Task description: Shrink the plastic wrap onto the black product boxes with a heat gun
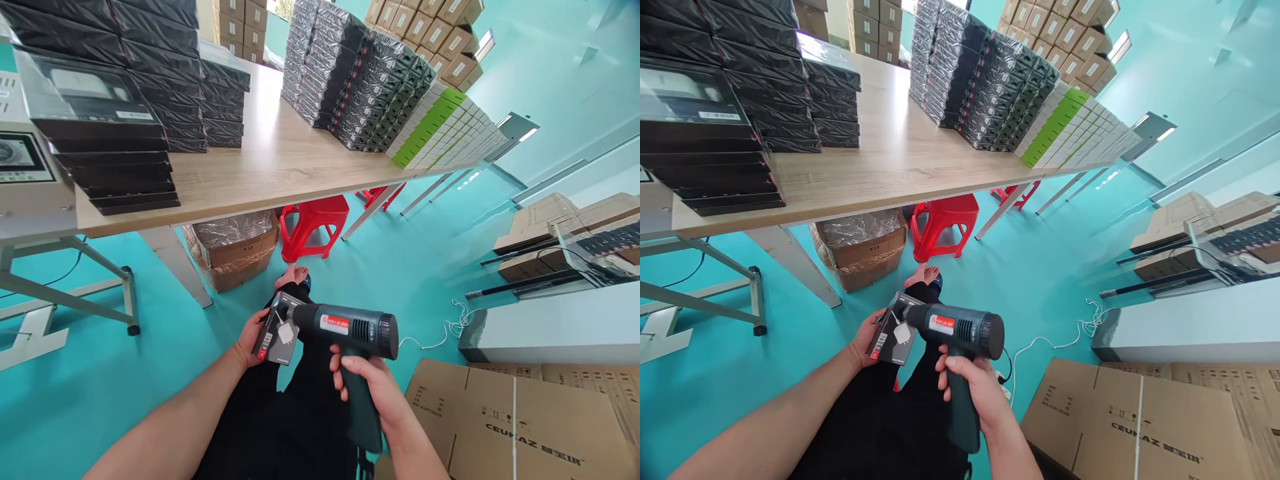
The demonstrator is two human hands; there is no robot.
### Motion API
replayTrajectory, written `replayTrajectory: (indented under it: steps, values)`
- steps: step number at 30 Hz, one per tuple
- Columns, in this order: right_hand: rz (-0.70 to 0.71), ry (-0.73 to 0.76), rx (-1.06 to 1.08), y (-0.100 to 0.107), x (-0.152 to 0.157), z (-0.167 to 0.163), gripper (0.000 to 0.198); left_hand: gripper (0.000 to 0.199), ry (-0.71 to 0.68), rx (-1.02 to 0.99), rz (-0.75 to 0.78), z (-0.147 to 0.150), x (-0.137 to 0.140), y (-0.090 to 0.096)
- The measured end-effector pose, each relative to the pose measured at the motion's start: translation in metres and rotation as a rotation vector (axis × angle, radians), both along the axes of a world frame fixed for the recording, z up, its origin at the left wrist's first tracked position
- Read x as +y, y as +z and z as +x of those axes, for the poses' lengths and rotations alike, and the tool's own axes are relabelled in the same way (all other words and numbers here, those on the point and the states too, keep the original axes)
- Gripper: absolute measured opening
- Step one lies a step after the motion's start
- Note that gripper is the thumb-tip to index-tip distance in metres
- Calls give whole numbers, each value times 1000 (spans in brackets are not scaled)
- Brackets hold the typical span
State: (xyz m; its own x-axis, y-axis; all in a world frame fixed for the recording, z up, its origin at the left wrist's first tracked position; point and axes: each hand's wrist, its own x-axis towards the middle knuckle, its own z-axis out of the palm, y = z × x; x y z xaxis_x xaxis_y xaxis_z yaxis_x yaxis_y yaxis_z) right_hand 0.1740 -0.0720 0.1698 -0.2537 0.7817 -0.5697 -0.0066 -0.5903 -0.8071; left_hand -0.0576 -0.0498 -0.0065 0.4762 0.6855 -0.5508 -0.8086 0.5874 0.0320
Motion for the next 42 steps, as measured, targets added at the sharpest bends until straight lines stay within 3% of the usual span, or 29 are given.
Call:
replayTrajectory:
  steps: [2,4,8,10,12,16,24,31,36,42]
  values:
    - [51,-100,-30,-1,4,-2,27,38,-19,0,-10,0,0,-2]
    - [60,-38,-24,2,4,-4,29,40,-53,12,-2,0,0,-6]
    - [-61,445,-61,16,-10,-1,22,39,-44,51,2,-1,2,-15]
    - [-85,566,-130,21,-18,2,15,38,-16,40,6,-1,2,-17]
    - [-71,492,-128,23,-20,1,17,38,-23,15,24,-1,1,-16]
    - [6,155,-3,19,-5,-12,30,39,-64,23,33,0,0,-7]
    - [64,-130,-78,-1,23,-1,30,34,6,33,-5,-1,-1,8]
    - [27,-19,23,7,13,-10,31,35,-2,88,10,0,3,1]
    - [39,-179,-74,-3,14,1,29,39,-21,95,33,-3,2,-3]
    - [-8,51,-1,5,8,-1,31,34,6,112,20,1,3,-7]
